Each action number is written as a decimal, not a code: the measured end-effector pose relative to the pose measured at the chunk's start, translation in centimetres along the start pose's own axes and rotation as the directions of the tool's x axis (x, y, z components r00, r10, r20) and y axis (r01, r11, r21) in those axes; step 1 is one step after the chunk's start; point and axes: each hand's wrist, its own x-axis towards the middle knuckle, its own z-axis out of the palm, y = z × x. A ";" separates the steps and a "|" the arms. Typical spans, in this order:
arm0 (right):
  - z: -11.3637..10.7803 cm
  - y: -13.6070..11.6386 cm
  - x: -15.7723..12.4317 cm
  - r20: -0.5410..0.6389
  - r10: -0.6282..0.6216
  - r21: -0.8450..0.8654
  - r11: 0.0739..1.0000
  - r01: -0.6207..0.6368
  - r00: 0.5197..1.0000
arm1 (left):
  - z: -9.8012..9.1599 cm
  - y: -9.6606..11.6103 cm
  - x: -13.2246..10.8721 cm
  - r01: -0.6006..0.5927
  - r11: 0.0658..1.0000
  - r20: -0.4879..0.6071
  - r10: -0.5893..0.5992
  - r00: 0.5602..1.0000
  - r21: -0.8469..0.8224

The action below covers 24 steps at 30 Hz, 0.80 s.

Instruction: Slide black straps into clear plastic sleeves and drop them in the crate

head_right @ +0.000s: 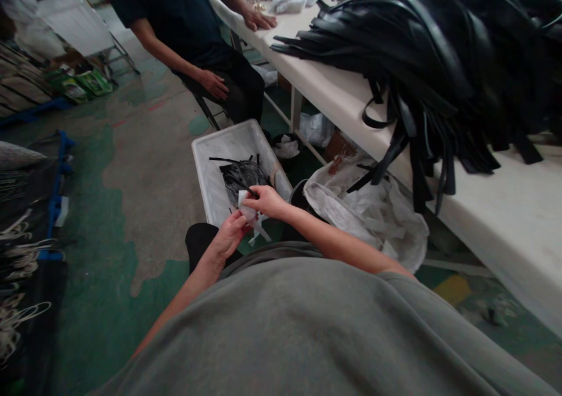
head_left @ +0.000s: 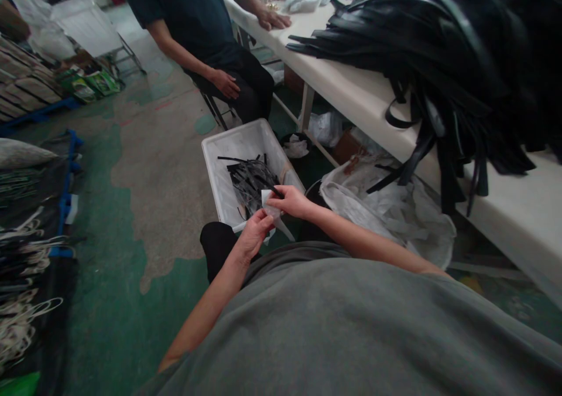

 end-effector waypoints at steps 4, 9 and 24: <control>-0.2 -0.7 0.2 0.018 -0.136 -0.253 0.958 0.136 0.991 | 1.1 0.5 0.8 0.033 0.999 -0.103 -0.028 0.994 0.040; -0.5 -1.2 0.5 -0.026 -0.208 -0.413 0.893 0.179 0.978 | 1.5 0.3 0.6 0.145 0.987 -0.069 -0.140 0.988 0.075; -1.4 -1.0 0.9 -0.053 -0.182 -0.516 0.847 0.129 0.982 | -0.1 -1.3 0.2 0.183 0.919 0.132 -0.241 0.961 0.348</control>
